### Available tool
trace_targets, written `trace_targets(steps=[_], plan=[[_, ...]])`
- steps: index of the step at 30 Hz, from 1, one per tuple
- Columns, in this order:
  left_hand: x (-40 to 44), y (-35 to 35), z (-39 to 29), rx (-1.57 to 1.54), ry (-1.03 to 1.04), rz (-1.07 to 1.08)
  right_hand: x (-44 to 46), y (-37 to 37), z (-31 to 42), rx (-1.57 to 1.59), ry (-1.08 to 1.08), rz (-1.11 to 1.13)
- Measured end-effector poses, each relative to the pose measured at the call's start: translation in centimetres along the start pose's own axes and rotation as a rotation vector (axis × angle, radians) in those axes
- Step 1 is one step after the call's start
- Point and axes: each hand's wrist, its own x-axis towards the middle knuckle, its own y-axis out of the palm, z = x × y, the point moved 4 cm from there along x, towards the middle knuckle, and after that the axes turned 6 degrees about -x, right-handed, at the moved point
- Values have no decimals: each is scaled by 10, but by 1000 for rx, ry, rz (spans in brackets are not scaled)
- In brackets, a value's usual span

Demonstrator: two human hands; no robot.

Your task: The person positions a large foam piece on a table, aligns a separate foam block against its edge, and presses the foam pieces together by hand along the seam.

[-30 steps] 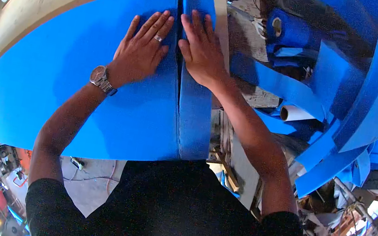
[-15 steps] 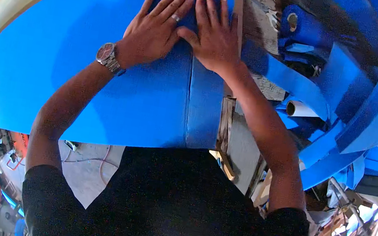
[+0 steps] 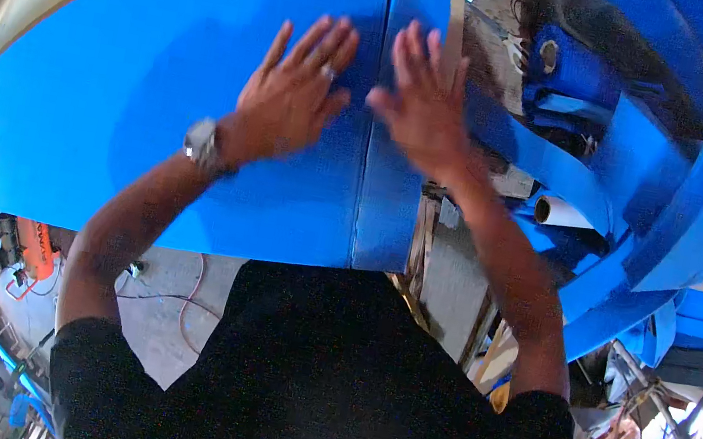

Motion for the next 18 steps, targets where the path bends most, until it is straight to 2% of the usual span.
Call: trace_targets(steps=[3, 7, 13, 18], plan=[[-15, 5, -18, -33, -42, 56, -8, 14, 25, 13, -30, -136], [-13, 4, -22, -37, -38, 17, -2, 19, 25, 44, -33, -158], [23, -6, 11, -44, -30, -102, 22, -9, -23, 193, -29, -191], [79, 13, 53, 51, 92, -167, 74, 15, -31, -104, -90, -263]])
